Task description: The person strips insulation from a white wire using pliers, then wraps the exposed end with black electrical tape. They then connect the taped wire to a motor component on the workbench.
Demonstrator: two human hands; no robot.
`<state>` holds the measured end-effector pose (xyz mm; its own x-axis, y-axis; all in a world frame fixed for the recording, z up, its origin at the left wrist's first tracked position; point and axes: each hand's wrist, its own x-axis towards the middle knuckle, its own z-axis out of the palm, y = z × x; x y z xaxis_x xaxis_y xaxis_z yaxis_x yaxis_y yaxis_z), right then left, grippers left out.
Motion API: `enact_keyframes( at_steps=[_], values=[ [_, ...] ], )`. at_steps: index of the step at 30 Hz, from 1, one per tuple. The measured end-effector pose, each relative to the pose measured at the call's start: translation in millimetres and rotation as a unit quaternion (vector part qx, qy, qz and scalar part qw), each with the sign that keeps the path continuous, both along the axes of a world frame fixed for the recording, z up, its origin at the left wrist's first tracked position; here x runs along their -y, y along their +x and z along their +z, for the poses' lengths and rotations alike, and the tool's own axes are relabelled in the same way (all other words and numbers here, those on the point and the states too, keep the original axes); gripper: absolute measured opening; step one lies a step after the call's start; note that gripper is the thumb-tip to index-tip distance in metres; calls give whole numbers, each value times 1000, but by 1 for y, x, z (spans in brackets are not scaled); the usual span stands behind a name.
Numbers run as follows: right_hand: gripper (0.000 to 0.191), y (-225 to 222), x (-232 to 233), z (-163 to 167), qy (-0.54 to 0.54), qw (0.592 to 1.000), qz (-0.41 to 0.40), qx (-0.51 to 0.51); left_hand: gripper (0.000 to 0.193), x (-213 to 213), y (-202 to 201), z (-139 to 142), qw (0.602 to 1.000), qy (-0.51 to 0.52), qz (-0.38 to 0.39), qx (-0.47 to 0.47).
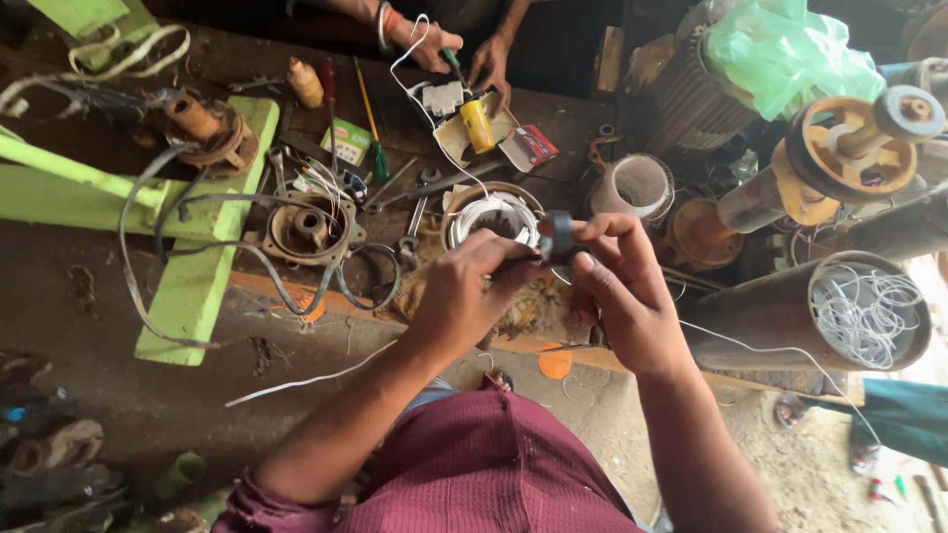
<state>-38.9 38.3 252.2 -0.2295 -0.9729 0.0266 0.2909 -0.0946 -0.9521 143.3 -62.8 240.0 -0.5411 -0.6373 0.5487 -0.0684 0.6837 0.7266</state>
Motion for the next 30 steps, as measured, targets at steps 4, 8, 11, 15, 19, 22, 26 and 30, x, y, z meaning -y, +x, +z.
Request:
enact_keyframes(
  at_steps=[4, 8, 11, 15, 19, 22, 26, 30],
  values=[
    [12, 20, -6, -27, -74, 962, -167, -205, 31, 3, 2, -12, 997, -30, 54, 54],
    [19, 47, -4, -69, -2, 986, -105, -132, 35, 0, 1, -18, 990, 123, 59, 37],
    [21, 46, 1, -82, -37, 932, -121, -341, 31, 0, 0, -16, 994, 97, 35, 22],
    [19, 14, -10, -60, -86, 927, -131, -340, 24, 4, 3, -11, 992, -102, 70, 39],
    [16, -13, -10, -26, -35, 980, 17, 193, 22, 1, 6, -6, 998, -23, 29, 41],
    [24, -10, 1, -21, 32, 978, 40, 204, 24, 2, 8, -5, 998, 54, 2, 32],
    [22, 29, 1, -49, 30, 994, -101, -10, 27, 3, 5, -9, 996, 71, 46, 36],
    [28, 45, -2, -79, 37, 993, -67, -88, 27, -1, -2, -12, 997, 30, 44, 48]
  ],
)
